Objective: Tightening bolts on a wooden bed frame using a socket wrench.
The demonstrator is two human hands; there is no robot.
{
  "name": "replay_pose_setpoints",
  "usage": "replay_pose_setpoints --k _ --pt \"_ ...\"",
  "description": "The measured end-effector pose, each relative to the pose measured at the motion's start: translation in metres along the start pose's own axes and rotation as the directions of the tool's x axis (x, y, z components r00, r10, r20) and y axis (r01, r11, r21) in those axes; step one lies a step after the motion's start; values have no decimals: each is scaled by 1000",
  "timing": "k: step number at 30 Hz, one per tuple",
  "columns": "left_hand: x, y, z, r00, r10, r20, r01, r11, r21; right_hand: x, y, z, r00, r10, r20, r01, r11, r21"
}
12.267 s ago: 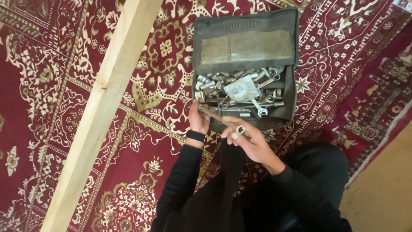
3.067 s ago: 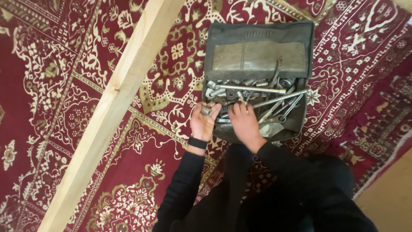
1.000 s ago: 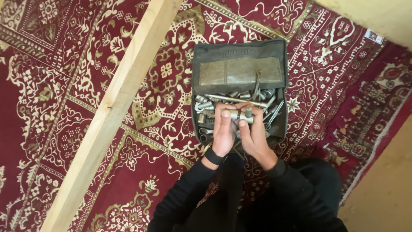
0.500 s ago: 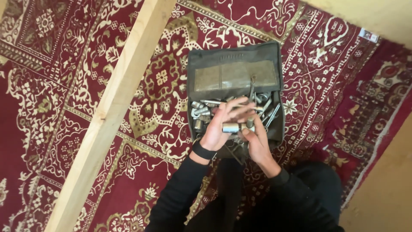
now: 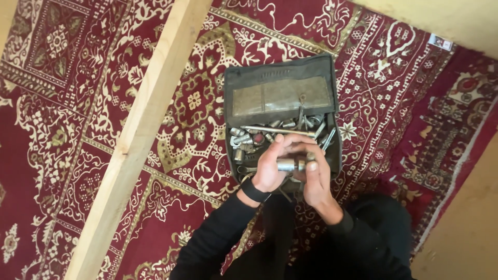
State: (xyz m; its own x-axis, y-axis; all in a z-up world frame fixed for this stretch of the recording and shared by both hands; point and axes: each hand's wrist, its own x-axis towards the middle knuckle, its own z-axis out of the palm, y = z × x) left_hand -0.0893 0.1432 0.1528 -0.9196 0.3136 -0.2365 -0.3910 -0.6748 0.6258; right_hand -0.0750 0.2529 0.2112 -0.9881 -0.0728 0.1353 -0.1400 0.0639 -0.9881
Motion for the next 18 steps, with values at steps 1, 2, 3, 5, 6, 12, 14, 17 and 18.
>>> replay_pose_setpoints --k 1,2,3,5,6,12,14,17,18 --pt "2 -3 -2 1000 18 12 -18 999 35 -1 6 -3 1000 -10 -21 10 1000 -14" --pt "4 -7 -4 999 35 24 -37 997 69 -3 13 -6 999 -21 -42 20 999 -27" --pt "6 -7 -4 999 34 27 -36 997 69 -1 12 -6 999 -22 -45 21 999 -29" --pt "8 -7 -4 997 69 30 -72 993 91 1 11 -6 997 -36 -65 35 999 -29" --pt "5 2 11 997 65 29 -68 993 92 1 8 -6 997 -33 -68 31 999 -28" --pt "2 16 39 986 164 35 -167 973 159 2 -7 -12 1000 -3 -6 2 999 -48" --pt "3 16 47 990 130 54 -136 982 133 -2 5 -19 997 79 -2 -79 997 -26" --pt "22 1 50 994 85 68 -87 996 25 2 30 -43 989 139 -51 -139 990 -9" --pt "27 -20 29 994 82 77 -84 996 22 4 29 -50 989 136 -59 -137 990 -15"
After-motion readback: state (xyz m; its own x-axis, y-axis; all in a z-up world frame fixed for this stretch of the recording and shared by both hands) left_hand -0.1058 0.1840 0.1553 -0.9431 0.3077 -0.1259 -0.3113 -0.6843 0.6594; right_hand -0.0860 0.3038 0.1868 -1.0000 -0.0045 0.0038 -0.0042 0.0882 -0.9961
